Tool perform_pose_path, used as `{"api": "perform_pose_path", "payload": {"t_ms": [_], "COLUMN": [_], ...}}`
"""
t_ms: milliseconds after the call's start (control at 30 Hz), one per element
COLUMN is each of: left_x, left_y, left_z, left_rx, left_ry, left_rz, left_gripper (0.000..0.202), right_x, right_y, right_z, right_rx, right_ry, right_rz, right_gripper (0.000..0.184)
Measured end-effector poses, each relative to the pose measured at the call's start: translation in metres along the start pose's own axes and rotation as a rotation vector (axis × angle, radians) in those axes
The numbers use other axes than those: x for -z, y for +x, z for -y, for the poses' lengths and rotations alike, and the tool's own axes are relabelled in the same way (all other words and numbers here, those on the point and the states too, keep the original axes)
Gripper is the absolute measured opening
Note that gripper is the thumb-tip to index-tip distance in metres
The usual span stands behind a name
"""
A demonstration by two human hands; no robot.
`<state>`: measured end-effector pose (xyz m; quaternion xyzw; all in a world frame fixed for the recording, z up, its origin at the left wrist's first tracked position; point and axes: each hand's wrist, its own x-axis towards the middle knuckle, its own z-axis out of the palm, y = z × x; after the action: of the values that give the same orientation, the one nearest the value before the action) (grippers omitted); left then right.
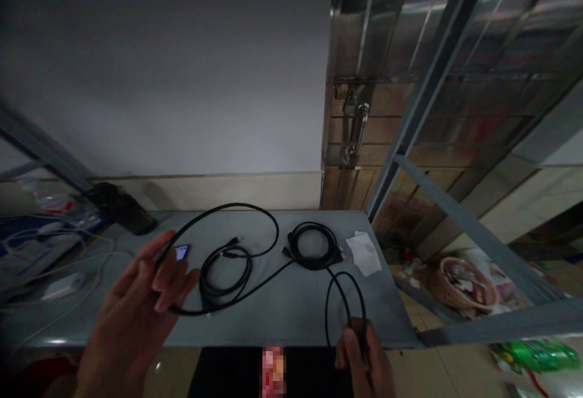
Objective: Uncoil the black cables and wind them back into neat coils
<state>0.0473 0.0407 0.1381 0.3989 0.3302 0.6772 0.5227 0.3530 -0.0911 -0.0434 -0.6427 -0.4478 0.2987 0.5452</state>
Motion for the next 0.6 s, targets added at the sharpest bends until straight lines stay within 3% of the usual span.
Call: {"api": "perform_pose_path", "payload": {"t_ms": [100, 200, 400, 500, 600], "left_x": [0.020, 0.045, 0.098, 0.114, 0.118], "left_y": [-0.002, 0.000, 0.006, 0.005, 0.004], "left_z": [0.000, 0.012, 0.037, 0.037, 0.030], "left_rx": [0.028, 0.055, 0.107, 0.105, 0.101], "left_ry": [0.054, 0.071, 0.077, 0.125, 0.145], "left_rz": [-0.109, -0.202, -0.278, -0.306, -0.348], "left_gripper": [0.049, 0.057, 0.058, 0.058, 0.061], "right_x": [0.016, 0.033, 0.070, 0.083, 0.089], "right_y": [0.013, 0.024, 0.036, 0.037, 0.034], "right_z": [-0.009, -0.030, -0.058, -0.060, -0.058], "right_rx": [-0.028, -0.057, -0.135, -0.117, -0.097], "right_ry": [0.021, -0.042, -0.115, -0.046, 0.003], "right_rz": [-0.044, -0.108, -0.211, -0.292, -0.346], "right_gripper": [0.055, 0.061, 0.070, 0.068, 0.064]}}
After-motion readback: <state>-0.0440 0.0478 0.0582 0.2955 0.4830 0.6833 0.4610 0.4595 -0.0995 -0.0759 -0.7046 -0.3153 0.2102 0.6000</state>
